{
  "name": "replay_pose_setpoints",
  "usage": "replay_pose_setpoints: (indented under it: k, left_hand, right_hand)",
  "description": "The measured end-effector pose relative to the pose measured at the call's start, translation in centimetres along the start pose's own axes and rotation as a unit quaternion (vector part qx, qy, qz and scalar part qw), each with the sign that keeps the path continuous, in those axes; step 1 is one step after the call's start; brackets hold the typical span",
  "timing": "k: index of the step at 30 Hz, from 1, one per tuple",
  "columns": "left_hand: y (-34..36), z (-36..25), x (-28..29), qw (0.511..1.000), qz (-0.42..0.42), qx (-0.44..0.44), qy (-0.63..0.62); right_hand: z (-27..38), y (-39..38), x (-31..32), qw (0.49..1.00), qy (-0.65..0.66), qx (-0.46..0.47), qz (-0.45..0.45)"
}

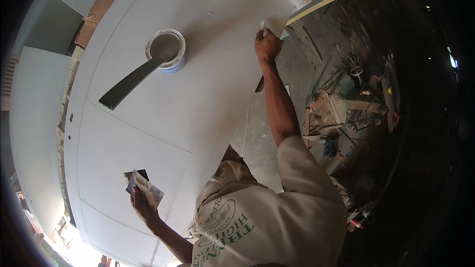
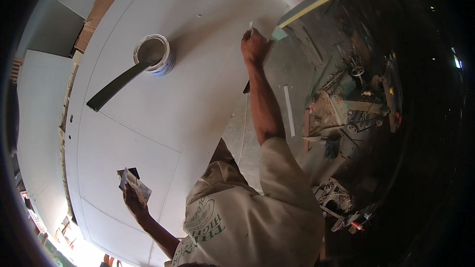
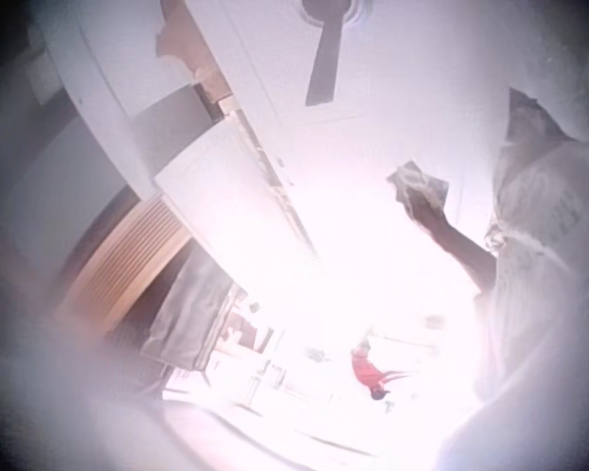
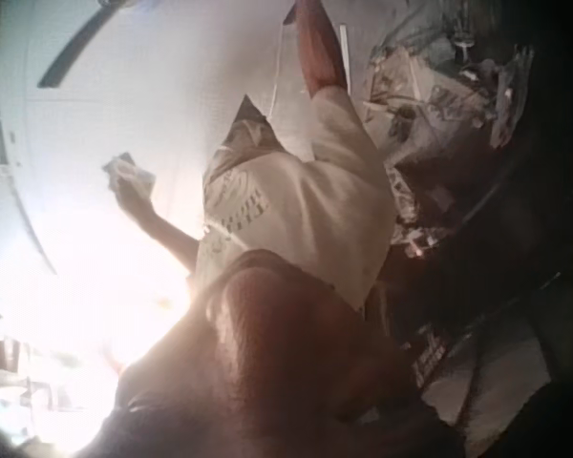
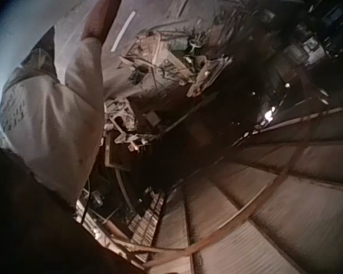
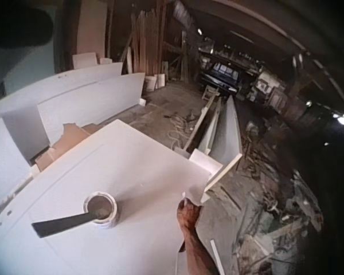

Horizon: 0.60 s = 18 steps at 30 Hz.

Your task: The person applies white putty to a recessed line on a white board using a small sliver of wood and then smooths it over with a metal scraper.

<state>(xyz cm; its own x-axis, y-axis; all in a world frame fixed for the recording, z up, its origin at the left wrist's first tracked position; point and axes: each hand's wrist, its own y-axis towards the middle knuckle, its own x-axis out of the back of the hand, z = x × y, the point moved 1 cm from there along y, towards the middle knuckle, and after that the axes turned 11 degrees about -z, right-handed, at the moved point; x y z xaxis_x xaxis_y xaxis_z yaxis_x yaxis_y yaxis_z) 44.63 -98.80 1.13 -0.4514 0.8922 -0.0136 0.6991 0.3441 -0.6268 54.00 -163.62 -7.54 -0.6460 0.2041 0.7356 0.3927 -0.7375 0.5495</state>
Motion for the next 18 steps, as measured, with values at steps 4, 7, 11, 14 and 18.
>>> replay_pose_setpoints:
  k: [4,7,11,14,18]
  left_hand:
    - [-0.4,-0.3,-0.3,1.0,-0.003,0.005,-0.006]
    - [0.2,-0.3,0.0,1.0,0.008,0.01,-0.003]
    - [0.8,0.0,1.1,0.999,0.042,0.02,0.028]
    - [1.2,-0.1,1.6,0.998,0.054,0.03,0.019]
    - [1.3,0.1,1.2,0.999,0.029,0.031,0.022]
  right_hand:
    - [-0.4,0.2,1.1,0.999,-0.05,0.008,0.013]
    - [-0.5,0.2,2.0,1.0,-0.026,0.011,0.007]
    - [0.2,0.9,2.6,0.997,-0.064,-0.003,0.041]
    - [-0.3,1.3,1.8,0.995,-0.075,-0.017,0.063]
    - [0.1,1.4,1.8,0.991,-0.106,-0.029,0.075]
